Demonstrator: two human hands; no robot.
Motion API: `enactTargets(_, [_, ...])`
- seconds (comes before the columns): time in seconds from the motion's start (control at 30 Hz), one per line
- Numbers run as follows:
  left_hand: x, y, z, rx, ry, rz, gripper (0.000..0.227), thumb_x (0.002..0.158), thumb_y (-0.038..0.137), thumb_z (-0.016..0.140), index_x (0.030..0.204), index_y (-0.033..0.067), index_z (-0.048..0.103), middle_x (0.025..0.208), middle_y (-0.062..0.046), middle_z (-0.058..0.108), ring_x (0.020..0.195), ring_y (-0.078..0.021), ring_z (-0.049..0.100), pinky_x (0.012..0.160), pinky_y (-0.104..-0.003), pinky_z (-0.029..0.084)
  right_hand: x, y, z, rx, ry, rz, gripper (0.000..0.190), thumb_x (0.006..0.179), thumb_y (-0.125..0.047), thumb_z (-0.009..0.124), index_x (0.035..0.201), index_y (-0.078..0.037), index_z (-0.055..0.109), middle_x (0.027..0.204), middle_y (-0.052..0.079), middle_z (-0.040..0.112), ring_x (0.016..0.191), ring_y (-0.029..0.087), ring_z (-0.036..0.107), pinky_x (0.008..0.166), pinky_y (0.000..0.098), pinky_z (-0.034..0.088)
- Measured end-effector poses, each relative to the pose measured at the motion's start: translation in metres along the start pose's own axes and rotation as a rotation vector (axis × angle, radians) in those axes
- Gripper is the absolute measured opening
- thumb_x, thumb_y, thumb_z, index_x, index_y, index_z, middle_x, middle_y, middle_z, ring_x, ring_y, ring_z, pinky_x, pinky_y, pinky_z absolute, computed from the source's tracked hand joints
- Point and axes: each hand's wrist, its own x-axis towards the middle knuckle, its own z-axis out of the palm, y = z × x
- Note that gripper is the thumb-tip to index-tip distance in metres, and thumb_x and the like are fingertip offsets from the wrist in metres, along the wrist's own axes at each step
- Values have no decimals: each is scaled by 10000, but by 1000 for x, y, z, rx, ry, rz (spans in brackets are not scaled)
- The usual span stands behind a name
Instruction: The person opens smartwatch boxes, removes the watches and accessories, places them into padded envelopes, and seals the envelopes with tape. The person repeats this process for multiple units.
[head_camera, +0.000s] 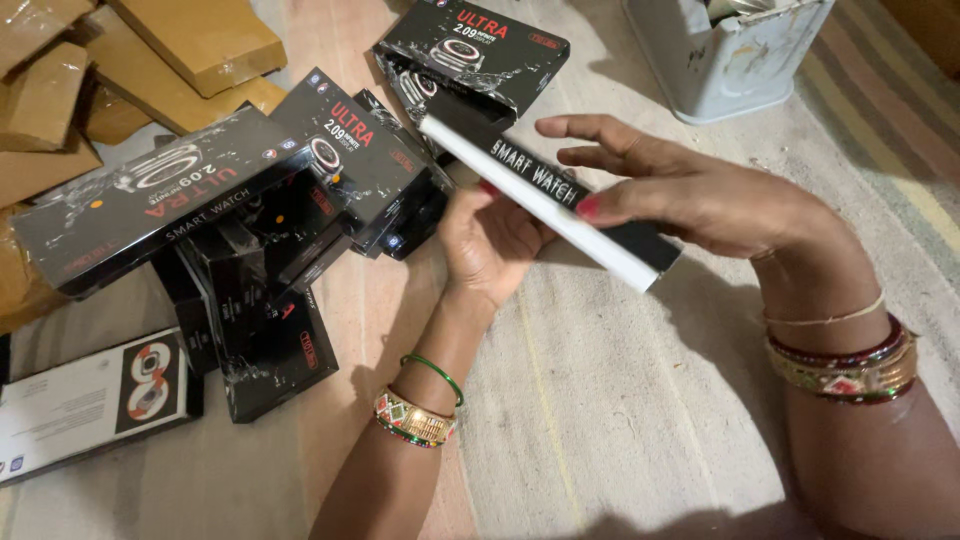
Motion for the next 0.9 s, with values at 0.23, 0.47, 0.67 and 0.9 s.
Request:
enactTargets(0.23, [-5,-4,7,351,63,15,911,809,645,754,1424,31,481,1176,-138,655,1103,-286,672,1015,-436,563,5,9,16,-212,115,278,823,856,-334,708,1609,-273,383,1245,203,680,1157,322,658,929,441,524])
enactTargets(0.47, [-5,-1,2,281,39,-25,959,741,625,814,1416,33,478,1219,-128,624,1137,-249,674,1028,-399,569,4,12,-2,80,11,62,838,925,-313,677,1630,-157,251,1402,203,576,1258,320,608,1031,422,518])
enactTargets(0.67, [-6,2,4,114,192,-22,949,817,707,673,1445,23,475,1254,-138,578,1159,-273,603,997,-437,534,0,6,-15,253,154,62,686,935,-320,603,1511,-3,409,1339,145,596,1205,172,610,976,277,536])
enactTargets(0.9, [-8,8,5,-43,103,-26,888,832,673,610,1465,67,472,1337,-105,556,1240,-273,557,1071,-436,470,-10,10,-23,-173,428,69,561,950,-354,614,1406,-26,624,1107,98,681,1002,156,615,826,259,490])
